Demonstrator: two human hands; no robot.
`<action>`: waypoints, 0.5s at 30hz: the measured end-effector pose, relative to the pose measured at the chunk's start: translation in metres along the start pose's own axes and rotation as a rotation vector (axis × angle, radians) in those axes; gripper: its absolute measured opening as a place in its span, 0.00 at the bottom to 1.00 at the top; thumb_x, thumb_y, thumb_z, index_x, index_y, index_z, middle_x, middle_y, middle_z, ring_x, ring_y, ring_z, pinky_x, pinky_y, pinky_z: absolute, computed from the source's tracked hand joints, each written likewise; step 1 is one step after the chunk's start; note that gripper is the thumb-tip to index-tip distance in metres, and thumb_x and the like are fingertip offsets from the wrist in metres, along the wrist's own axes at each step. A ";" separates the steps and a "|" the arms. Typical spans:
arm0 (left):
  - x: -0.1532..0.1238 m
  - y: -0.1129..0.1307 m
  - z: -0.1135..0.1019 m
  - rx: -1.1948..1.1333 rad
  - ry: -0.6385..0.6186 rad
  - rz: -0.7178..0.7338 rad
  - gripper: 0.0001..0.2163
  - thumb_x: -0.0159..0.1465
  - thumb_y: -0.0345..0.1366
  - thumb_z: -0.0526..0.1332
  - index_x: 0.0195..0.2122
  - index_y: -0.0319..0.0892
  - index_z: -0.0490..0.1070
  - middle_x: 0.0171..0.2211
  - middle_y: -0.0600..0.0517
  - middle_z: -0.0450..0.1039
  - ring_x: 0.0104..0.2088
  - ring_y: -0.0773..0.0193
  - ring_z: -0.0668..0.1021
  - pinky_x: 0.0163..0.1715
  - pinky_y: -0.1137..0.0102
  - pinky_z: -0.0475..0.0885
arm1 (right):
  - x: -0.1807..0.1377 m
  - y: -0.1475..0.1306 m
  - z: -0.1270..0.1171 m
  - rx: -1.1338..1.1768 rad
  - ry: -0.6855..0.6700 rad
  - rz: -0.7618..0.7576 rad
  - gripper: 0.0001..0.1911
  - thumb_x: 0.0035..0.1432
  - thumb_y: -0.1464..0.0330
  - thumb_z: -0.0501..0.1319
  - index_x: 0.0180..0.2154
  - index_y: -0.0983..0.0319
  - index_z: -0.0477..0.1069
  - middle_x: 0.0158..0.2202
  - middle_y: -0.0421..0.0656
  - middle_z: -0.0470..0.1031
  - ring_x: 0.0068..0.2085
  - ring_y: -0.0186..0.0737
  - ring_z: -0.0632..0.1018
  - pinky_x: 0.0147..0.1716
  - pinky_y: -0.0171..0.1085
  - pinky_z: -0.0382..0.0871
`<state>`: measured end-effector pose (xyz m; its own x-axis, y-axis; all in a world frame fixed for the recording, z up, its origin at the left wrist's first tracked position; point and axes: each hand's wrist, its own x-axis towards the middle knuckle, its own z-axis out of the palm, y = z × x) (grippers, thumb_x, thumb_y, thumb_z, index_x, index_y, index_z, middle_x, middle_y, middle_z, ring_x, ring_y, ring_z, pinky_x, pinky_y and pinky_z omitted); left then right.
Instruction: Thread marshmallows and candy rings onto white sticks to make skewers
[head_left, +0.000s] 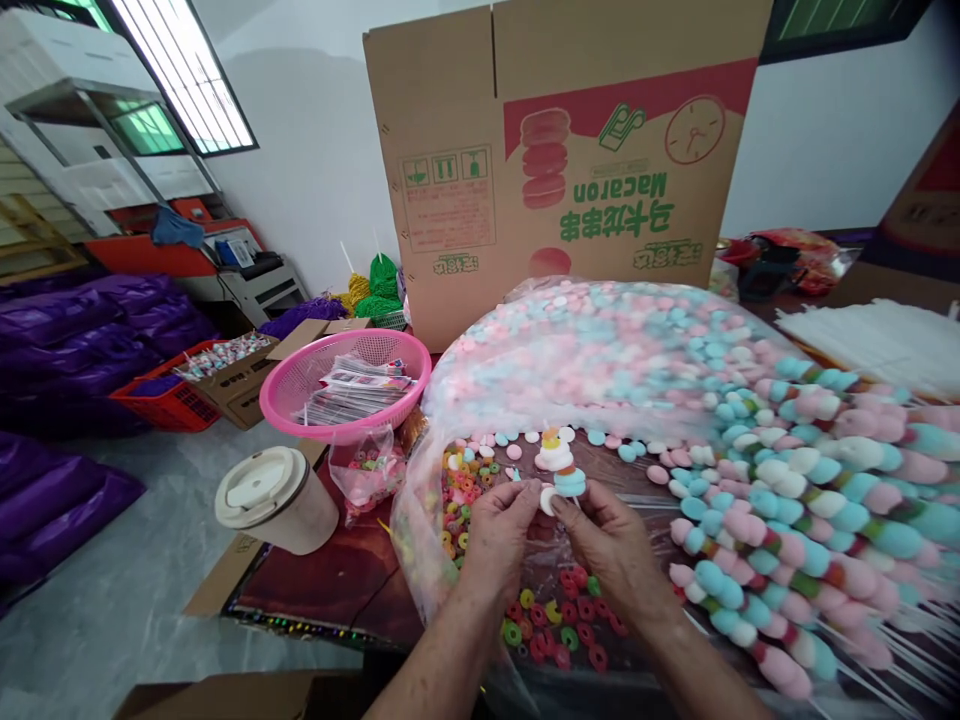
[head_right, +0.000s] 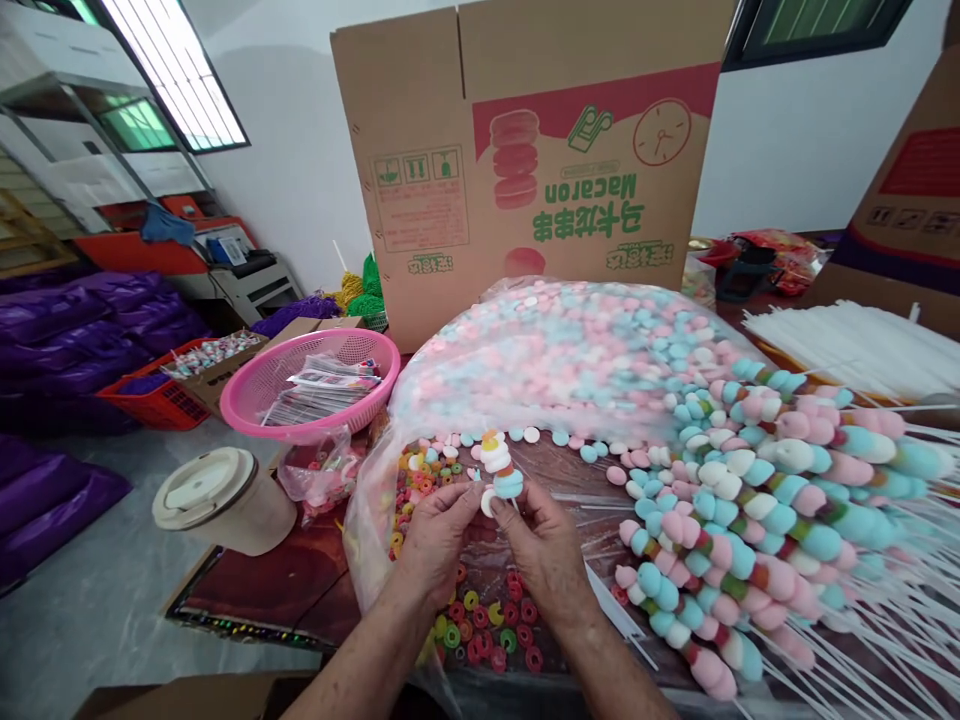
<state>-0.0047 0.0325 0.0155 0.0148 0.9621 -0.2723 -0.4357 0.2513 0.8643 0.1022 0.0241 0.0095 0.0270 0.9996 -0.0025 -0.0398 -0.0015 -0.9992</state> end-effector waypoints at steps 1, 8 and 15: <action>-0.005 -0.001 0.002 0.006 -0.014 0.020 0.11 0.51 0.40 0.64 0.28 0.36 0.75 0.20 0.51 0.73 0.20 0.71 0.71 0.21 0.76 0.66 | -0.002 0.000 0.000 0.021 0.014 0.006 0.18 0.49 0.57 0.59 0.37 0.63 0.70 0.18 0.34 0.66 0.17 0.28 0.60 0.16 0.29 0.54; -0.021 -0.002 0.002 0.011 -0.082 0.035 0.13 0.44 0.32 0.69 0.32 0.36 0.74 0.28 0.50 0.76 0.27 0.67 0.75 0.30 0.73 0.70 | -0.018 -0.006 -0.014 -0.103 -0.018 -0.016 0.17 0.53 0.55 0.55 0.31 0.62 0.69 0.14 0.32 0.58 0.18 0.31 0.63 0.19 0.31 0.58; -0.015 -0.002 -0.002 0.113 0.175 0.099 0.11 0.43 0.31 0.67 0.28 0.36 0.73 0.22 0.52 0.74 0.21 0.68 0.73 0.23 0.73 0.70 | -0.064 -0.013 -0.057 -0.822 -0.120 -0.265 0.13 0.58 0.65 0.47 0.26 0.59 0.66 0.21 0.40 0.71 0.22 0.34 0.70 0.21 0.31 0.60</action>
<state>-0.0058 0.0177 0.0165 -0.1837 0.9522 -0.2441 -0.3235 0.1760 0.9297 0.1577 -0.0416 0.0203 -0.1735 0.9659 0.1921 0.6876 0.2585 -0.6785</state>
